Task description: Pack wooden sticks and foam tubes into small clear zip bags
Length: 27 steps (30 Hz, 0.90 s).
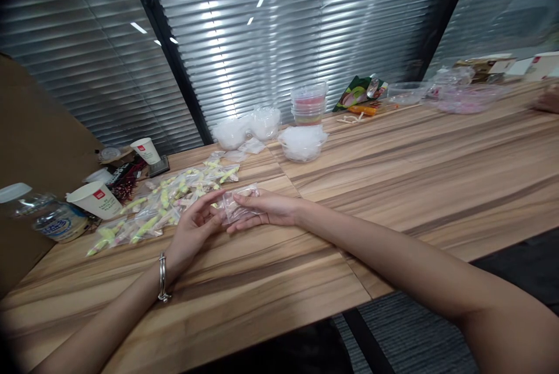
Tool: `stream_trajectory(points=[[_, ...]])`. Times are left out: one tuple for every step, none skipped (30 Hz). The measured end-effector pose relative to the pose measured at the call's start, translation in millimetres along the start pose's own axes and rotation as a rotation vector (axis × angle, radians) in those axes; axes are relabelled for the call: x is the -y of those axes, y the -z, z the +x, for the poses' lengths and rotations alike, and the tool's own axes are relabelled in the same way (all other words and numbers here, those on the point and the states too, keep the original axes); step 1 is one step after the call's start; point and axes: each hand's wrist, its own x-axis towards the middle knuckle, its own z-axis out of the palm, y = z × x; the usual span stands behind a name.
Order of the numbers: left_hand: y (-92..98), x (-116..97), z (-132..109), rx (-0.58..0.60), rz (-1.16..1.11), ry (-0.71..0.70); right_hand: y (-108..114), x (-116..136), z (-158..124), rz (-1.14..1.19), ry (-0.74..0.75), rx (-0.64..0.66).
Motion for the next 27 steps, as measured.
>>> stream_trajectory(points=[[-0.2, -1, 0, 0.003, -0.008, 0.014, 0, 0, 0, -0.003, -0.004, 0.002], [-0.5, -1, 0, 0.0, -0.021, 0.026, -1, 1, 0, -0.005, -0.007, 0.003], [-0.7, -2, 0, -0.004, -0.033, 0.034, -2, 1, 0, -0.008, -0.009, 0.004], [-1.0, -3, 0, -0.004, -0.042, 0.04, -2, 1, -1, -0.012, -0.012, 0.006], [-1.1, -3, 0, -0.002, -0.046, 0.042, -3, 1, -1, -0.016, -0.015, 0.006], [-1.1, -4, 0, 0.0, -0.044, 0.04, -3, 1, -1, -0.018, -0.019, 0.006], [-1.0, -3, -1, 0.003, -0.037, 0.035, -3, 1, -1, -0.02, -0.023, 0.008], [-0.7, -3, -1, 0.007, -0.028, 0.03, -2, 1, -1, -0.021, -0.028, 0.011], [-0.3, -2, -1, 0.011, -0.02, 0.026, -2, 1, -1, -0.021, -0.031, 0.016], [0.2, 0, -1, 0.017, -0.014, 0.024, -2, 1, -1, -0.019, -0.033, 0.021], [0.8, 1, -1, 0.024, -0.014, 0.025, -1, 0, -1, -0.015, -0.034, 0.027], [1.2, 3, -1, 0.033, -0.018, 0.03, -1, 0, -1, -0.012, -0.033, 0.034], [1.6, 4, -1, 0.042, -0.026, 0.037, 0, 0, -1, -0.01, -0.03, 0.043], [1.8, 5, -1, 0.05, -0.033, 0.045, 0, 0, -1, -0.008, -0.026, 0.051], [1.8, 5, -1, 0.058, -0.04, 0.052, 0, 0, -1, -0.01, -0.023, 0.061], [1.5, 4, -2, 0.065, -0.046, 0.057, -1, 0, -1, -0.015, -0.02, 0.071], [1.1, 4, -2, 0.075, -0.051, 0.062, -1, -1, -1, -0.026, -0.018, 0.078], [0.6, 3, -3, 0.089, -0.054, 0.069, -2, -1, -1, -0.04, -0.017, 0.084], [0.0, 1, -4, 0.105, -0.054, 0.078, -3, -1, 0, -0.059, -0.018, 0.087], [-0.5, 0, -4, 0.127, -0.054, 0.092, -3, -2, 0, -0.079, -0.021, 0.09], [-0.9, 0, -4, 0.149, -0.055, 0.108, -4, -2, 0, -0.098, -0.025, 0.093], [-1.2, 0, -5, 0.167, -0.057, 0.124, -4, -3, 0, -0.11, -0.027, 0.092], [-1.2, 0, -5, 0.176, -0.06, 0.133, -4, -3, 0, -0.114, -0.028, 0.091], [-1.0, 1, -4, 0.177, -0.06, 0.138, -4, -4, 0, -0.112, -0.026, 0.089], [-0.7, 3, -3, 0.171, -0.055, 0.139, -3, -4, 0, -0.106, -0.023, 0.085], [-0.4, 5, -2, 0.16, -0.047, 0.138, -2, -5, 1, -0.095, -0.02, 0.082], [-0.1, 7, -1, 0.146, -0.039, 0.136, -1, -5, 1, -0.082, -0.018, 0.078]])
